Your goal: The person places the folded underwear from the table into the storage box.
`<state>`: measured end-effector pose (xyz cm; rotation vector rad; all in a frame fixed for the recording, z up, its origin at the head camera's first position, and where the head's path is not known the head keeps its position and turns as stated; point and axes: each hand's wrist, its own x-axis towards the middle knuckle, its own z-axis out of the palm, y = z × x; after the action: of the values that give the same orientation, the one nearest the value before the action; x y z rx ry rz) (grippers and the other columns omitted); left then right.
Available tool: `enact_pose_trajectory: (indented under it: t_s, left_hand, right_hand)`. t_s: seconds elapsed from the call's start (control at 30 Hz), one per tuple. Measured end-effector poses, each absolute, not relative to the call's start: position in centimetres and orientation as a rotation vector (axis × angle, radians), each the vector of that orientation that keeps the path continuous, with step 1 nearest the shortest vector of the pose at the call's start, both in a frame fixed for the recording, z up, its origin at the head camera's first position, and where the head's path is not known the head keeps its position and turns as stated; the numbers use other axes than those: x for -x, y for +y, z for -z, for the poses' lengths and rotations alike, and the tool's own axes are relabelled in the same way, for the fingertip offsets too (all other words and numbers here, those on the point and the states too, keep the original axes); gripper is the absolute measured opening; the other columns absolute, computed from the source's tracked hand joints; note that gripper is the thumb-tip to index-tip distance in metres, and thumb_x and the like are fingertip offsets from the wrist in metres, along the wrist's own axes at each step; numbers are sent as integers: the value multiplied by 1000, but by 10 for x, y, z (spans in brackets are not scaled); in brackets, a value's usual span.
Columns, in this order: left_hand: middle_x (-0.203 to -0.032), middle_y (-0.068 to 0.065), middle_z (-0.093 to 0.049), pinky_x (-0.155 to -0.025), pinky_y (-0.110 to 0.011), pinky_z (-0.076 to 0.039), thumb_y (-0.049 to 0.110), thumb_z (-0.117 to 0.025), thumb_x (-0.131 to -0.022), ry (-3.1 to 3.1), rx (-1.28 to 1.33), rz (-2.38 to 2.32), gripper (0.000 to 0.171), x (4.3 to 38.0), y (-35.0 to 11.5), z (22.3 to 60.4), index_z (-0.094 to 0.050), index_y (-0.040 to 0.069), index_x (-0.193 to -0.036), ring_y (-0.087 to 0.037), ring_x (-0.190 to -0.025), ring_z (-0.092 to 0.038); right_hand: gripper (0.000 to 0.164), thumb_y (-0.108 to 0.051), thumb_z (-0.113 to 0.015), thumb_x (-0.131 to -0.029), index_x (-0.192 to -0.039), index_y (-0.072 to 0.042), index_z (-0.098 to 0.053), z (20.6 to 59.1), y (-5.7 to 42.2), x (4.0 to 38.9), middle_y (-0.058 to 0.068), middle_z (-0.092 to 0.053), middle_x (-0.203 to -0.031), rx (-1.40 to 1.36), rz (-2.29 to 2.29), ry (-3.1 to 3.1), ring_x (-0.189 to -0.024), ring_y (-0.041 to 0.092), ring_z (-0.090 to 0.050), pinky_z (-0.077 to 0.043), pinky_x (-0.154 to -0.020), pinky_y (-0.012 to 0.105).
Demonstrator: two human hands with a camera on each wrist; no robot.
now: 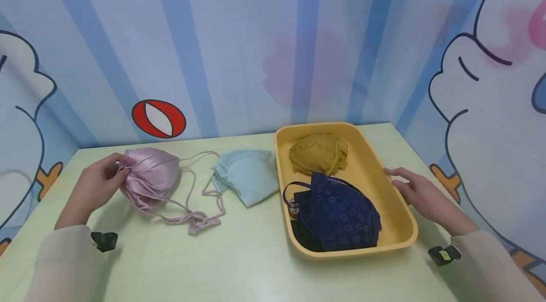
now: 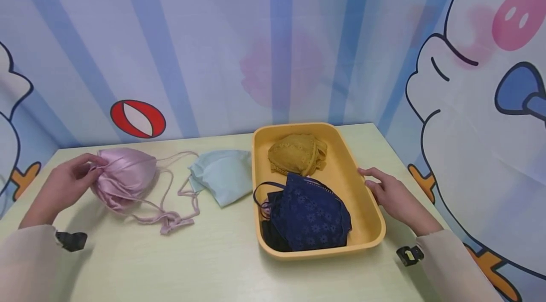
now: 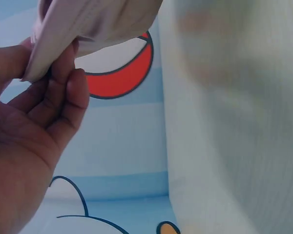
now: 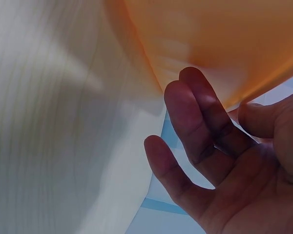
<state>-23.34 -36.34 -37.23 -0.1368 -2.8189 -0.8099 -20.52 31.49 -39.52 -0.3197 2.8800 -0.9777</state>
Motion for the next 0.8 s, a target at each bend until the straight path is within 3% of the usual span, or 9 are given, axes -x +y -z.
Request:
enact_pose_trajectory:
  t_s: [0.23,0.33,0.47,0.63,0.8]
  left_hand:
    - [-104,-20,-61,-77,-51,-49,14,-54,-95,-2679,177,806,21,227,-342,353,-61,6,-113,-39,-97,-58]
    - [-98,-16,-63,-80,-28,-48,16,-56,-94,-2598,205,789,21,225,-330,341,-62,7,-112,-35,-95,-60]
    - [-90,-12,-65,-74,-6,-34,14,-61,-91,-2446,279,789,19,222,-312,323,-64,8,-109,-14,-86,-59]
    - [-89,-2,-65,-78,-9,-37,10,-66,-87,-2275,363,854,18,220,-290,303,-66,5,-105,4,-77,-53]
    - [-92,3,-66,-84,-12,-40,6,-69,-84,-2183,437,906,18,216,-273,289,-67,3,-102,2,-78,-56]
  right_hand:
    - [43,-24,-41,-103,-141,-4,-40,395,314,204,22,-62,-113,329,982,2883,-85,22,-66,-53,-71,41]
    - [43,-24,-41,-103,-141,-4,-40,395,315,204,22,-62,-113,344,984,2887,-85,22,-66,-53,-71,41]
    - [43,-24,-41,-103,-141,-4,-40,395,317,203,22,-62,-112,358,994,2890,-85,23,-66,-53,-71,41]
    - [43,-23,-40,-103,-141,-3,-40,396,317,203,22,-62,-112,367,1002,2892,-85,22,-66,-53,-71,42]
    - [43,-23,-41,-103,-141,-4,-40,395,316,203,22,-61,-114,369,1026,2878,-87,23,-66,-53,-72,41]
